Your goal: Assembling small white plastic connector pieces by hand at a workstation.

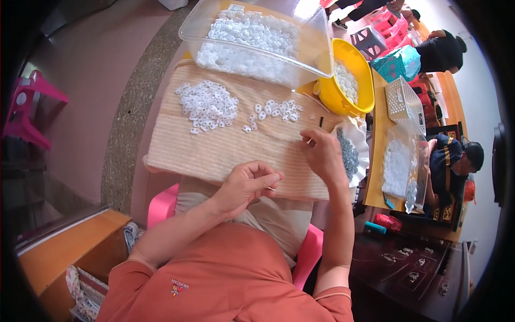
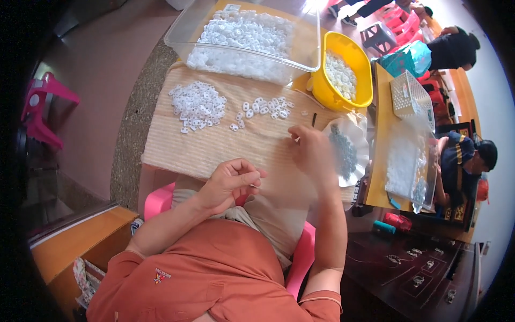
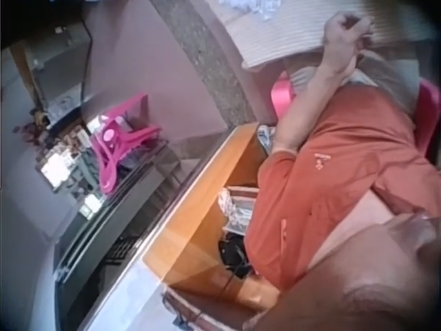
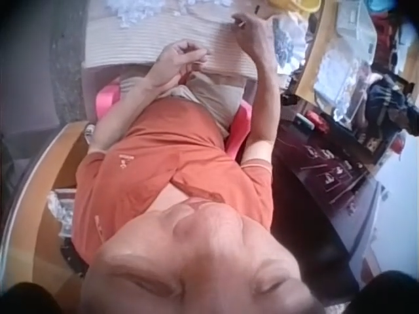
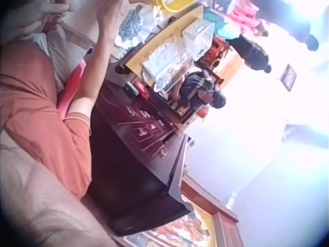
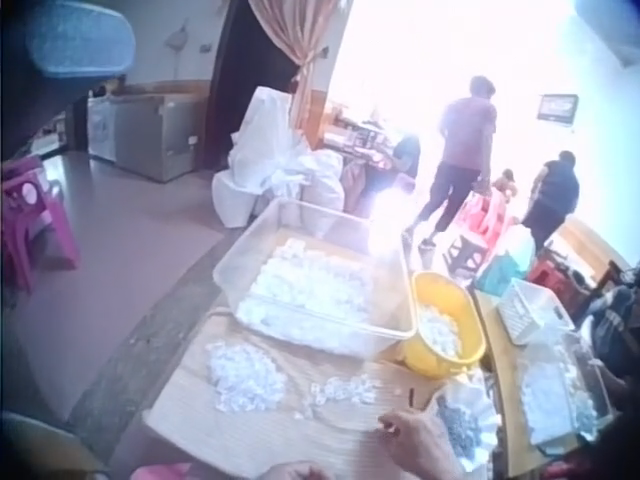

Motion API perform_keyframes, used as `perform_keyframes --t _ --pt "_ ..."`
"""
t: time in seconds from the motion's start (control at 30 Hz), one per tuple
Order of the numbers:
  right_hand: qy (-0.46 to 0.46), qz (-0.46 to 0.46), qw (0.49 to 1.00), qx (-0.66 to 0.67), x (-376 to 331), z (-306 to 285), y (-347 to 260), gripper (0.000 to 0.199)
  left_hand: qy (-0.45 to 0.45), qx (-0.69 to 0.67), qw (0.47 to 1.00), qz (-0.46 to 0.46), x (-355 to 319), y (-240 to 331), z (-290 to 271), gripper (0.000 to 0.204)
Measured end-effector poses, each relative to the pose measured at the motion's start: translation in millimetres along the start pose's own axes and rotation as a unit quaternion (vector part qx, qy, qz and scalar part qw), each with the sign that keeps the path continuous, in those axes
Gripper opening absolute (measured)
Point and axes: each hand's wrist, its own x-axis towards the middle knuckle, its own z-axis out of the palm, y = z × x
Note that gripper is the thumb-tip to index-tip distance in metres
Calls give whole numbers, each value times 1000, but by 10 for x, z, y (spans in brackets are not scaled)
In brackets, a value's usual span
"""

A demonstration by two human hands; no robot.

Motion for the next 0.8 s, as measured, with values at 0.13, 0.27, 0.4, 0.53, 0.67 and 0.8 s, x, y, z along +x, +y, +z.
perform_keyframes --t 0.13,0.27,0.4,0.53,0.67,0.8 --pt "-22 17 999 -23 -19 104 -78 16 -6 -3 1000 3 8 0 -5 6" --pt "-71 21 997 -38 11 136 -72 13 -3 8 1000 7 0 -20 -4 6" --pt "-70 11 997 -34 -19 157 -56 13 -5 19 1000 16 3 -19 -5 6" --pt "-11 -54 998 7 -127 126 -48 15 10 56 998 29 -8 10 18 6" --pt "22 -57 996 63 -242 125 -11 13 37 151 985 75 -6 28 66 10" --pt "75 -60 991 95 -385 195 55 8 97 377 895 217 74 84 142 11"
